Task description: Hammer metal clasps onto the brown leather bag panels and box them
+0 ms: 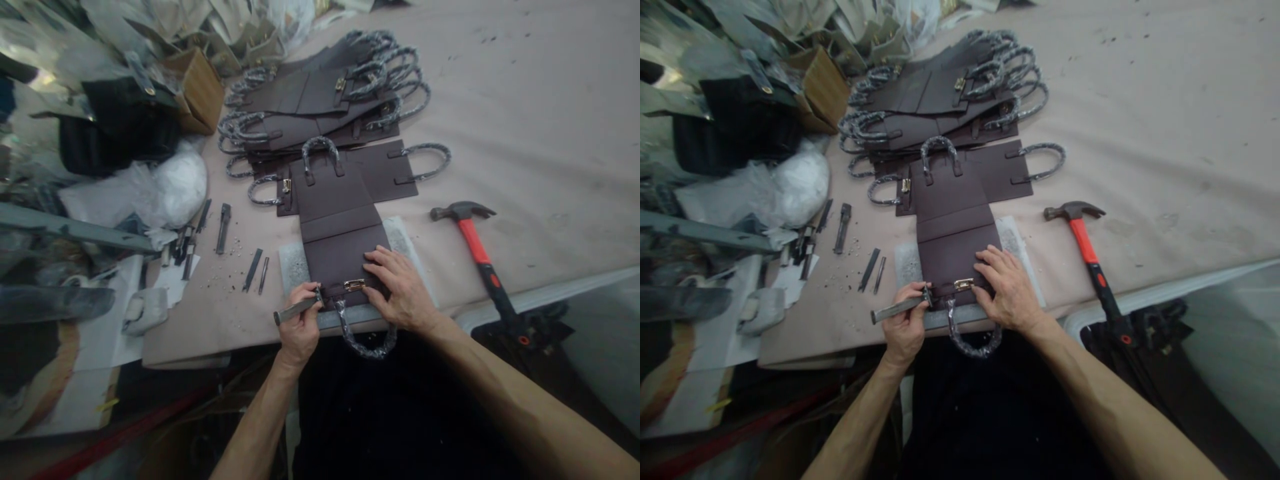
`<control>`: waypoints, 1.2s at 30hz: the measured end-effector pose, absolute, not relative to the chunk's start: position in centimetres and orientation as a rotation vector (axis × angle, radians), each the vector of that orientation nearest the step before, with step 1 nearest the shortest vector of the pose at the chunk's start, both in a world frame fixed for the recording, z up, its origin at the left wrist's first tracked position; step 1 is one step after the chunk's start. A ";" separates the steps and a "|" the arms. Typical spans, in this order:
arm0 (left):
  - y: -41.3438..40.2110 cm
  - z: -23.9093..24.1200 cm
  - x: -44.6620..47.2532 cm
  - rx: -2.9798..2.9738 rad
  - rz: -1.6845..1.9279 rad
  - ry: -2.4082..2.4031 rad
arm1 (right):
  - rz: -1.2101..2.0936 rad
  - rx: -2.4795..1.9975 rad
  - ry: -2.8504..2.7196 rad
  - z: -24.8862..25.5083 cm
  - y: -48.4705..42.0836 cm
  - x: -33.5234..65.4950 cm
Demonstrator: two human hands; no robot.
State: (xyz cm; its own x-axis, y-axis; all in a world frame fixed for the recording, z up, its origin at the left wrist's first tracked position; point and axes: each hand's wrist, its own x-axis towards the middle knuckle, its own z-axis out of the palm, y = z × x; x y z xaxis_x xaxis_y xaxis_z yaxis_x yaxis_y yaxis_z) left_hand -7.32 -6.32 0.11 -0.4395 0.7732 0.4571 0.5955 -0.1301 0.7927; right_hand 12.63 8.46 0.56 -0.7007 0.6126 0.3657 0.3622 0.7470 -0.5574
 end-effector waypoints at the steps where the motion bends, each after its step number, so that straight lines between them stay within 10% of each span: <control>1: -6.3 0.2 -7.3 1.576 1.603 1.962 | 0.624 -0.735 -2.399 0.6 8.5 12.6; 24: -4.4 1.3 -8.4 1.831 1.341 1.881 | 0.699 -0.697 -2.245 0.9 9.1 13.7; 36: -4.4 0.6 -8.7 1.754 1.448 1.800 | 0.187 -1.798 -2.329 -0.6 13.7 27.1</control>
